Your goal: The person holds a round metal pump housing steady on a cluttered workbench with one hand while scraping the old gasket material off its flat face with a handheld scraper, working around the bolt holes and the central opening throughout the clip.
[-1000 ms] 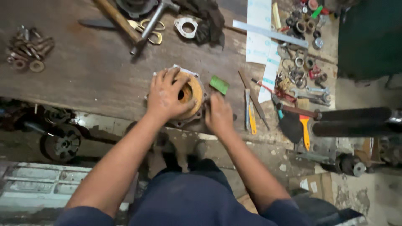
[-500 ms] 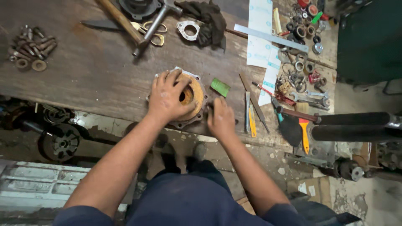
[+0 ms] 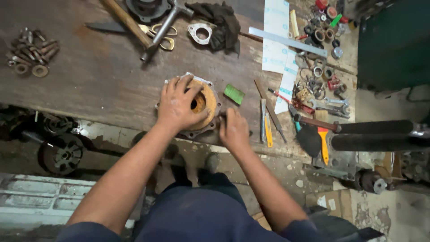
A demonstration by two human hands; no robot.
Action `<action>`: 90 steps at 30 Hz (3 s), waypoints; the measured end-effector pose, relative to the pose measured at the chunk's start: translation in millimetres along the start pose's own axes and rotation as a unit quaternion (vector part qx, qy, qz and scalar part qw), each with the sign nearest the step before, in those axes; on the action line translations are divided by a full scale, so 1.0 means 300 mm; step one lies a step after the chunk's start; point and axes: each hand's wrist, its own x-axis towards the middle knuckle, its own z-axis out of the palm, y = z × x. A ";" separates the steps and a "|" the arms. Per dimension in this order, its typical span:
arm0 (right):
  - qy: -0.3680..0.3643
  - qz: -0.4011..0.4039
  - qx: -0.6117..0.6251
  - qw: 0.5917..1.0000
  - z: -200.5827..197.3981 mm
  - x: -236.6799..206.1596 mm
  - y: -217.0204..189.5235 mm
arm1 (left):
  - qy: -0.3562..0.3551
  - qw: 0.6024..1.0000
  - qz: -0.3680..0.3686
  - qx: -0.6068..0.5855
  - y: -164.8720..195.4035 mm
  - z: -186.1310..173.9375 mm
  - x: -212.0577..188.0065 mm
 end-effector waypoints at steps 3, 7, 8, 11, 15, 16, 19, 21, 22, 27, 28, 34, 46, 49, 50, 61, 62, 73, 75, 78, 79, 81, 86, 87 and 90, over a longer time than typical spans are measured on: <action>0.010 0.019 0.005 1.000 0.009 0.000 0.011 | 0.010 1.000 0.008 -0.001 -0.006 0.002 -0.001; 0.057 -0.047 -0.032 0.997 0.045 0.002 0.034 | 0.035 0.999 0.020 -0.002 -0.007 0.008 -0.003; 0.042 -0.038 -0.018 0.998 0.055 0.001 0.036 | 0.038 0.999 0.018 -0.004 -0.006 0.008 -0.004; 0.006 0.016 -0.047 0.999 0.071 -0.012 0.038 | 0.038 0.999 0.021 -0.023 -0.005 0.007 -0.005; 0.046 -0.048 -0.058 0.996 0.042 -0.025 0.056 | 0.031 0.999 0.020 -0.010 -0.004 0.008 -0.002; 0.022 -0.003 0.012 1.000 0.030 -0.020 0.067 | 0.033 0.999 0.019 -0.007 -0.008 0.006 0.000; -0.034 0.094 0.166 0.981 -0.010 0.019 0.116 | 0.016 0.999 0.044 -0.024 -0.028 -0.006 0.009; -0.041 0.082 0.189 0.978 -0.029 0.047 0.138 | -0.022 0.996 0.077 -0.050 -0.056 -0.023 0.028; -0.007 -0.002 0.140 0.990 -0.033 0.057 0.143 | -0.053 0.992 0.096 -0.065 -0.074 -0.034 0.041; -0.115 -0.034 0.133 0.984 -0.034 0.061 0.099 | -0.150 0.971 0.166 -0.085 -0.139 -0.078 0.103; -0.114 -0.042 0.126 0.985 -0.032 0.058 0.084 | -0.162 0.969 0.167 -0.079 -0.142 -0.082 0.109; -0.082 -0.093 0.037 0.992 -0.024 0.072 0.050 | -0.164 0.967 0.181 -0.066 -0.138 -0.076 0.109; -0.065 -0.083 -0.002 0.994 0.008 0.034 0.032 | -0.146 0.968 0.196 -0.051 -0.140 -0.071 0.106; -0.050 -0.093 -0.012 0.994 0.020 0.023 0.049 | -0.148 0.968 0.188 -0.075 -0.136 -0.072 0.101; -0.060 -0.093 -0.018 0.994 0.024 0.019 0.053 | -0.147 0.968 0.187 -0.079 -0.138 -0.075 0.104; -0.056 -0.064 -0.028 0.996 0.045 0.033 0.054 | -0.156 0.968 0.189 -0.055 -0.120 -0.095 0.110; -0.040 -0.057 -0.042 0.997 0.050 0.036 0.055 | -0.162 0.966 0.191 -0.060 -0.117 -0.097 0.110; 0.017 -0.056 -0.056 0.997 0.051 0.062 0.017 | -0.006 0.999 0.038 0.007 0.003 -0.024 -0.009; -0.003 -0.064 -0.039 0.997 0.042 0.081 0.014 | 0.019 0.999 0.029 0.013 0.012 -0.011 -0.014; 0.017 -0.073 -0.024 0.997 0.027 0.107 0.024 | 0.005 1.000 0.017 0.011 0.013 -0.008 -0.017; 0.018 -0.053 0.027 0.998 0.018 0.106 0.031 | -0.001 1.000 0.014 0.008 0.018 -0.007 -0.018; 0.029 -0.029 0.127 0.991 0.006 0.096 0.067 | 0.012 1.000 -0.003 0.024 0.021 0.003 -0.017; -0.034 -0.024 0.202 0.979 -0.061 0.047 0.149 | 0.056 0.994 -0.075 0.064 0.078 0.055 -0.044; -0.054 -0.026 0.212 0.976 -0.068 0.048 0.158 | 0.064 0.992 -0.079 0.070 0.085 0.063 -0.047; -0.103 -0.015 0.257 0.961 -0.062 0.093 0.162 | 0.079 0.990 -0.086 0.082 0.094 0.075 -0.052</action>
